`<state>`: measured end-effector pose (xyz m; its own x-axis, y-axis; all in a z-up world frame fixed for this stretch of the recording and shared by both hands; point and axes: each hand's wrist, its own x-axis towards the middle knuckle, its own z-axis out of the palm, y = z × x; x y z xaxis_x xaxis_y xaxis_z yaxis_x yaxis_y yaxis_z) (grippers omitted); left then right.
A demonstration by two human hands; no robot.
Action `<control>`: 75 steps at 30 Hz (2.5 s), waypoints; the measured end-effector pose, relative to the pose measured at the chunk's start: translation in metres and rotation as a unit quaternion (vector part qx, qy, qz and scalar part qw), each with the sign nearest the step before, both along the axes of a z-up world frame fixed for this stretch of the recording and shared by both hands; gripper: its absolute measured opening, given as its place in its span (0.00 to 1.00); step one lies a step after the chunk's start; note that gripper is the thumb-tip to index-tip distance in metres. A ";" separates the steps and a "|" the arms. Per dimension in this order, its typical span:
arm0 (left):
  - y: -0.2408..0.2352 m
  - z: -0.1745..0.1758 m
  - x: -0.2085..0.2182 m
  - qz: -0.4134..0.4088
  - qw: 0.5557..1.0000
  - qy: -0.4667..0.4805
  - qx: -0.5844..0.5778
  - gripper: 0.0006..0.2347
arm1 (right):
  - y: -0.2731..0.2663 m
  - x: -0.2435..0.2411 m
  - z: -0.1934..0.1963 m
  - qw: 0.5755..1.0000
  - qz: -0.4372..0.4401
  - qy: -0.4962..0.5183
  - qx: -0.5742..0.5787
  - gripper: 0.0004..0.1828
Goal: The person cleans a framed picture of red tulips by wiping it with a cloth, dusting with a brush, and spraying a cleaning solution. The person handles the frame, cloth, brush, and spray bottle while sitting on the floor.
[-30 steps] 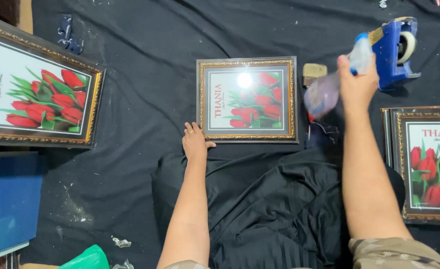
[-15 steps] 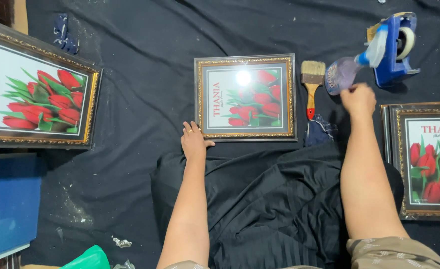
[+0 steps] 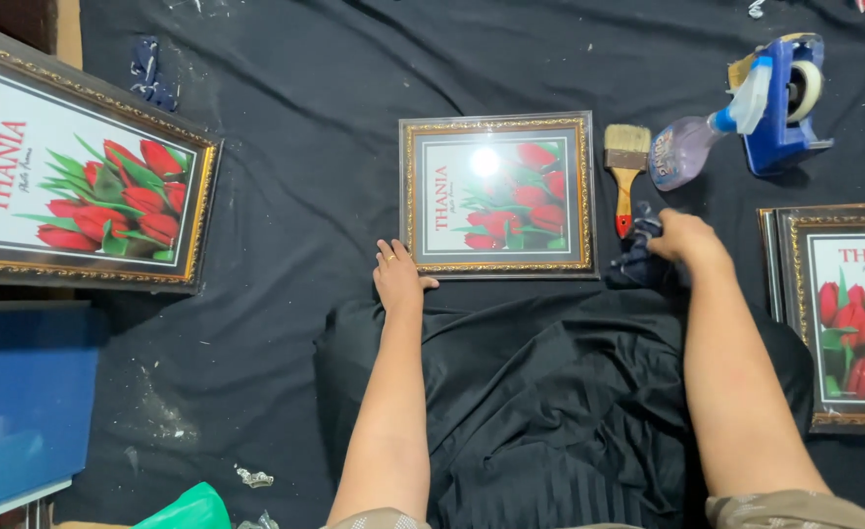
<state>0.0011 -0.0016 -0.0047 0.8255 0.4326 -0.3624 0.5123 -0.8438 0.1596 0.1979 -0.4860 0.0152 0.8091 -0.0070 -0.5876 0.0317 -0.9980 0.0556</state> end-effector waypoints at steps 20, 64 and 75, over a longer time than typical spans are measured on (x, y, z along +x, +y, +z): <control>0.010 0.070 0.006 0.000 0.997 0.037 -0.072 0.62 | 0.176 -0.084 -0.008 0.951 0.038 -0.243 0.188 0.29; 0.022 -0.009 0.012 0.044 0.974 0.111 -0.190 0.65 | 0.368 -0.175 -0.013 0.860 0.238 -0.341 0.295 0.22; 0.026 0.041 0.013 0.053 0.971 0.096 -0.213 0.65 | 0.295 -0.149 -0.018 0.848 0.297 -0.322 0.299 0.20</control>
